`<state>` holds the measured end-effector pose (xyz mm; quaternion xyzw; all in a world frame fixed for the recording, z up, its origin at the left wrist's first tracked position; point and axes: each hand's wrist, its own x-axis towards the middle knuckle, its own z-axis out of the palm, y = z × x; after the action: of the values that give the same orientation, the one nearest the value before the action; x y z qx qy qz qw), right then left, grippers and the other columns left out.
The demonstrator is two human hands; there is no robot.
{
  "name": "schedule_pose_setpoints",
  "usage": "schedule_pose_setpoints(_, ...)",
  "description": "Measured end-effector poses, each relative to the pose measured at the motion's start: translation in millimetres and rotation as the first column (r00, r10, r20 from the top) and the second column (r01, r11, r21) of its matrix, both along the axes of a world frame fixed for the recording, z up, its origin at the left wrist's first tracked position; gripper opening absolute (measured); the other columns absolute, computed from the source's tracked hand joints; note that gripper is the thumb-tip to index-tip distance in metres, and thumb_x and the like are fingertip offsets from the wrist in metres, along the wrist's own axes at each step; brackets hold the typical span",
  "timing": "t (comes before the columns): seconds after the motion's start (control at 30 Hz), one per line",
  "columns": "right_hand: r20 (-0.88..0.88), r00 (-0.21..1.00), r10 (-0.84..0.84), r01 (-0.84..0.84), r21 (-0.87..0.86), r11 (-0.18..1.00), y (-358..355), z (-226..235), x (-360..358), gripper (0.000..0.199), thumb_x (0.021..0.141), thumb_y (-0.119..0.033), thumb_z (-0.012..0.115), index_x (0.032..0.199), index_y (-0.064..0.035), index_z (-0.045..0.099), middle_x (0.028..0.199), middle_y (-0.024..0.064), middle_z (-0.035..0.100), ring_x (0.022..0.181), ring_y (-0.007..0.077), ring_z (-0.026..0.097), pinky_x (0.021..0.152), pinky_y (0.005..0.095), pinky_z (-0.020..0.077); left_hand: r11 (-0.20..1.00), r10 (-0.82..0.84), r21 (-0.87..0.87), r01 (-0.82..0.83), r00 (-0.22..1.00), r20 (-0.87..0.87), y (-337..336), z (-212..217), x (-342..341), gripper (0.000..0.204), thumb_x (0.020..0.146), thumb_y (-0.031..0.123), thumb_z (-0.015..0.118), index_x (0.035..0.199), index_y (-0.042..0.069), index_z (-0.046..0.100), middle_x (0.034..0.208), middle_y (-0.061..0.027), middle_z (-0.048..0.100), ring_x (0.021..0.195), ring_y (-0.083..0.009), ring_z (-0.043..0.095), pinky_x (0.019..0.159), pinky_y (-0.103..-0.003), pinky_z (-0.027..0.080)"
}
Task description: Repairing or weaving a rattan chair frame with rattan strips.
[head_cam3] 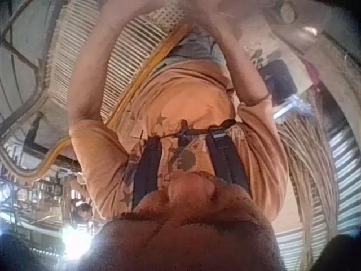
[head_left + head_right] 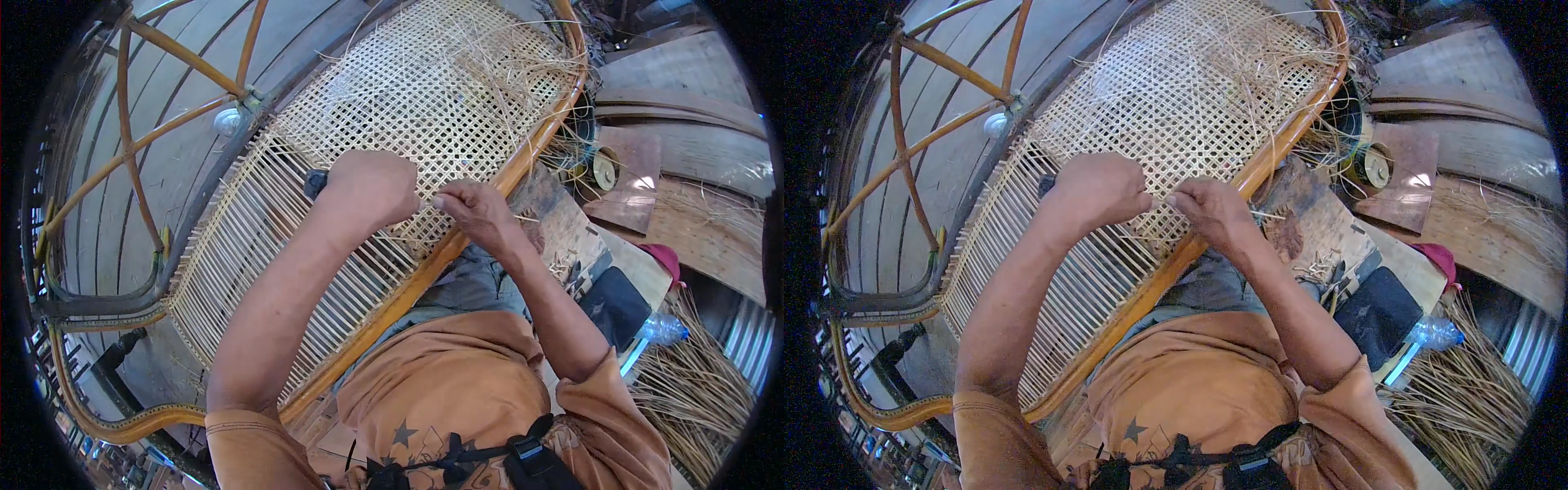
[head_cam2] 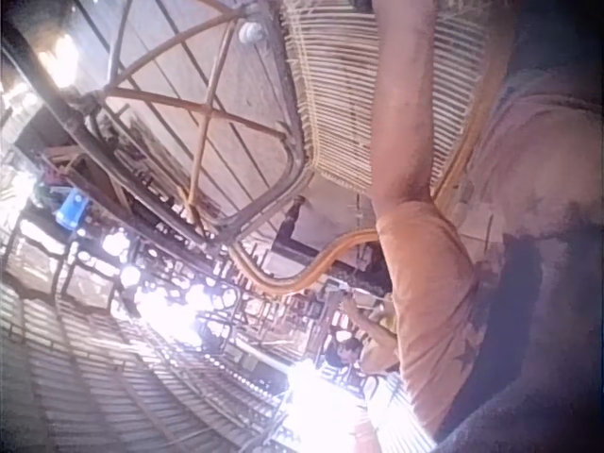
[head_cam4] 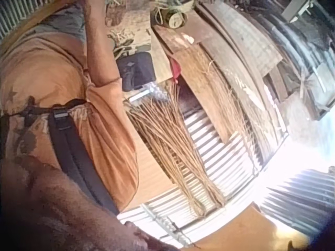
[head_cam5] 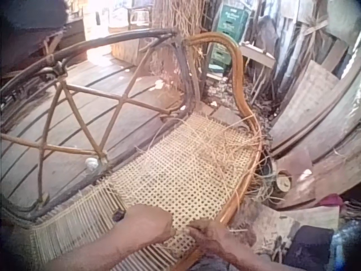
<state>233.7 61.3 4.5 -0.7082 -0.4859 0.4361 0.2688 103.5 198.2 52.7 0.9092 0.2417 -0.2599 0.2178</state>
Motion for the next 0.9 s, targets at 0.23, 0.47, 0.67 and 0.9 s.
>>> schedule_pose_setpoints(0.23, 0.473, 0.88, -0.045, 0.107, -0.106, 0.989, -10, 1, -3, 0.025, 0.08, -0.024, 0.056, 0.075, 0.0006, 0.06, 0.066, 0.0182, 0.057, 0.064, 0.0345, 0.058, 0.06, 0.041, 0.0458, 0.999, -0.039, 0.007, 0.039, 0.999, 0.002, -18, -29, 20, 0.023, 0.082, 0.023, 0.055, 0.084, 0.005, 0.069, 0.083, -0.0143, 0.067, 0.078, -0.0292, 0.066, 0.065, -0.04, 0.051)
schedule_pose_setpoints(0.47, 0.464, 0.884, 0.06, 0.065, -0.247, 0.967, -4, 12, -3, 0.021, 0.074, -0.018, 0.054, 0.072, 0.0015, 0.062, 0.072, 0.0237, 0.06, 0.072, 0.0388, 0.06, 0.067, 0.0456, 0.0484, 0.981, -0.195, 0.012, 0.196, 0.98, -0.042, -20, -14, 44, 0.021, 0.08, 0.015, 0.053, 0.091, 0.008, 0.07, 0.094, -0.0102, 0.068, 0.088, -0.0243, 0.066, 0.071, -0.036, 0.051)
schedule_pose_setpoints(0.67, 0.585, 0.809, 0.058, 0.03, -0.14, 0.99, -11, -5, -4, 0.023, 0.08, -0.021, 0.055, 0.075, 0.0001, 0.061, 0.07, 0.0222, 0.059, 0.07, 0.0389, 0.06, 0.063, 0.0442, 0.0485, 0.96, -0.279, 0.004, 0.28, 0.959, -0.045, -18, -25, 52, 0.021, 0.079, 0.014, 0.054, 0.092, 0.009, 0.07, 0.095, -0.0093, 0.068, 0.088, -0.0241, 0.066, 0.073, -0.037, 0.051)
schedule_pose_setpoints(0.9, 0.737, 0.67, 0.085, 0.08, -0.185, 0.979, -9, -4, -18, 0.017, 0.076, -0.017, 0.056, 0.069, -0.0042, 0.064, 0.071, 0.0171, 0.064, 0.07, 0.034, 0.064, 0.065, 0.0477, 0.049, 0.973, -0.213, -0.102, 0.208, 0.977, -0.032, -8, -31, 42, 0.023, 0.076, 0.017, 0.057, 0.093, 0.007, 0.069, 0.096, -0.0114, 0.067, 0.089, -0.0262, 0.065, 0.075, -0.039, 0.051)
